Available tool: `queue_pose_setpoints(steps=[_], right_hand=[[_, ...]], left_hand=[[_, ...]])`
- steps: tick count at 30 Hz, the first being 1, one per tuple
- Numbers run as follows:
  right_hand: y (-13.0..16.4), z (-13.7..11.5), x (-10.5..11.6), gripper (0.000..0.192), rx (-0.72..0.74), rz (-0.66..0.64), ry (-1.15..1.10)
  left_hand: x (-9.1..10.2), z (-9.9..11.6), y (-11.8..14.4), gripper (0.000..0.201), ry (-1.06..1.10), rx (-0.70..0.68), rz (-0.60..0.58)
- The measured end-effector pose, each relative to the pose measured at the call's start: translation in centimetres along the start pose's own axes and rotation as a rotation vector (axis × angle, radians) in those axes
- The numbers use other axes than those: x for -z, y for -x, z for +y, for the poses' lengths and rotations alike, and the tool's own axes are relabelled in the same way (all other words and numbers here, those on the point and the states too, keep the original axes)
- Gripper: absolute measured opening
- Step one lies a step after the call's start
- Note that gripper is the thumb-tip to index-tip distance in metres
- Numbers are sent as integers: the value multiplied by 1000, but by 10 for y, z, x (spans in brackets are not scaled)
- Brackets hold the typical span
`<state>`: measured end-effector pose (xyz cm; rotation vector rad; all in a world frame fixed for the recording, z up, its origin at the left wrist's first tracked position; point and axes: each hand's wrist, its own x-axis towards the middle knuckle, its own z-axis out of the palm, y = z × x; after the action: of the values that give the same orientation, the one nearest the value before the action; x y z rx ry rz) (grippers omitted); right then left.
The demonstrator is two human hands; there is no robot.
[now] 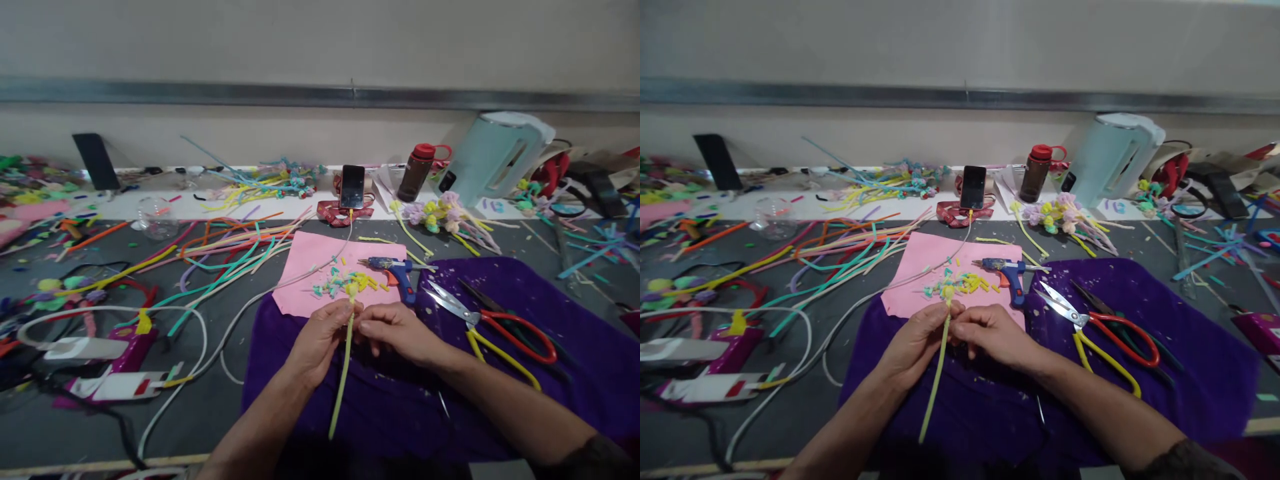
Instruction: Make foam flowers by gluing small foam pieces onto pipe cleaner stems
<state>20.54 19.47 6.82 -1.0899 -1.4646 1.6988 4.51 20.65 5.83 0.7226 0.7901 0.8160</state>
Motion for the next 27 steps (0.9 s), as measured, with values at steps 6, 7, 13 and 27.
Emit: queue_pose_setpoints(steps=[6, 7, 13, 27], right_hand=[[-2, 8, -11, 26, -52, 8, -119], [-2, 8, -11, 26, -53, 19, -115], [-3, 13, -10, 26, -24, 94, 33], [-2, 18, -12, 27, -40, 114, 119]], left_hand=[[-1, -3, -2, 27, -66, 31, -57], [-1, -3, -2, 26, -66, 36, -63], [1, -6, -4, 22, -74, 30, -13], [3, -6, -7, 29, -139, 53, -18]])
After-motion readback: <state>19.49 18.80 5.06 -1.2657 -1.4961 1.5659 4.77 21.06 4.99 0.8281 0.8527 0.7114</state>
